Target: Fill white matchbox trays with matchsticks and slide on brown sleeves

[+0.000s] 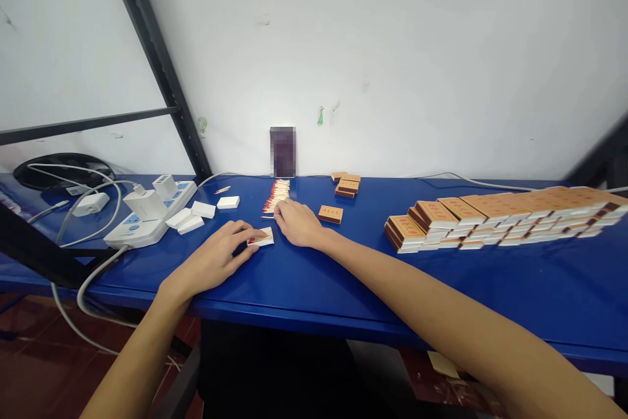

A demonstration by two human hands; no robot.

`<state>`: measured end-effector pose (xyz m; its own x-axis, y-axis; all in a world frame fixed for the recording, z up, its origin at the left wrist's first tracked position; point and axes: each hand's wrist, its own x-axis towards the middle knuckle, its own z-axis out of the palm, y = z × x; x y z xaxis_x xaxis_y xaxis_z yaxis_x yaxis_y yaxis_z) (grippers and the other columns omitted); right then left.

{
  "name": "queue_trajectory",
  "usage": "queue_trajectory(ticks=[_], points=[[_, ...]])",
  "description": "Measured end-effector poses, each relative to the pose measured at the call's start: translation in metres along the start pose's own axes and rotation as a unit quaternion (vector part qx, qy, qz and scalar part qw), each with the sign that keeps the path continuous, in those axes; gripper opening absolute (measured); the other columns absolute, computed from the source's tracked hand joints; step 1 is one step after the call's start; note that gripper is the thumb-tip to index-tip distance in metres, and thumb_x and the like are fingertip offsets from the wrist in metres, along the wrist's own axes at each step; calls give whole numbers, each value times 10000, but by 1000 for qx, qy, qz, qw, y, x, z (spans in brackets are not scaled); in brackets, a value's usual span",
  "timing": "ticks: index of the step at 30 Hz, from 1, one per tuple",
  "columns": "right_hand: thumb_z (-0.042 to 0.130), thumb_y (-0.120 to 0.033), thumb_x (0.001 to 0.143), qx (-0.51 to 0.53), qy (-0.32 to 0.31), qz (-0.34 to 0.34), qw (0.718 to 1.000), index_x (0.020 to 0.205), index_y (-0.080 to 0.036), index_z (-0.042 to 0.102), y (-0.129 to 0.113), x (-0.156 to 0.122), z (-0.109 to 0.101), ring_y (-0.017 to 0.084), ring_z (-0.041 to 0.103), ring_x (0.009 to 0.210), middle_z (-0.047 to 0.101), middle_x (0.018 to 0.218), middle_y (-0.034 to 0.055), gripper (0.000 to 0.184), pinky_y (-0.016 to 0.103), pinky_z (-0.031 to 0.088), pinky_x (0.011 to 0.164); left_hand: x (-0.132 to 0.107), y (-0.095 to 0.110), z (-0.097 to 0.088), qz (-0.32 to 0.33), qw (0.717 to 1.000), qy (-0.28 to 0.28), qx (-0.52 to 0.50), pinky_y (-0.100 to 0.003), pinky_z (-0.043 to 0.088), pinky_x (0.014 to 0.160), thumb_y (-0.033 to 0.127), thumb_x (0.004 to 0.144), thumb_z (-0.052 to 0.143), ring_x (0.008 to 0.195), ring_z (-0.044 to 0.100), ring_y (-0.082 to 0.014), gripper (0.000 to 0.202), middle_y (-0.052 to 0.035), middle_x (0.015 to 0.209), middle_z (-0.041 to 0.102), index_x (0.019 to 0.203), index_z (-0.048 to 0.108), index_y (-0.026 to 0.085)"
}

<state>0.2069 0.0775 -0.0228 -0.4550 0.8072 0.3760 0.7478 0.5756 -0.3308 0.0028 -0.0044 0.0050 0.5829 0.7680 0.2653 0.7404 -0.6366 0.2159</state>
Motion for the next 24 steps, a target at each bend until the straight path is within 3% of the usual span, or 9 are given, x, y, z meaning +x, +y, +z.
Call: queue_trajectory(ticks=[11, 19, 24], points=[[367, -252, 982, 45, 20, -13, 999, 897, -203, 495, 3, -2, 3, 154, 534, 772, 599, 908, 37, 162, 276, 384, 699, 1, -1, 1, -21, 999, 18, -20, -373, 460, 859, 311, 944, 486, 961, 564, -225, 163, -35, 1000, 623, 1023, 591, 215], [338, -295, 996, 119, 13, -58, 991, 913, -199, 477, 0, -4, -1, 144, 512, 756, 586, 880, 25, 188, 267, 374, 695, 1, -5, 6, -63, 995, 45, -62, -372, 476, 850, 338, 911, 534, 989, 605, -242, 297, -52, 1065, 625, 1185, 479, 235], [371, -261, 980, 127, -53, -127, 982, 930, -212, 482, -11, -10, -12, 138, 489, 712, 569, 789, -7, 131, 253, 360, 678, 1, -5, 5, -80, 992, 59, -83, -388, 474, 878, 302, 914, 530, 1015, 614, -246, 445, -64, 1077, 634, 1319, 358, 239]])
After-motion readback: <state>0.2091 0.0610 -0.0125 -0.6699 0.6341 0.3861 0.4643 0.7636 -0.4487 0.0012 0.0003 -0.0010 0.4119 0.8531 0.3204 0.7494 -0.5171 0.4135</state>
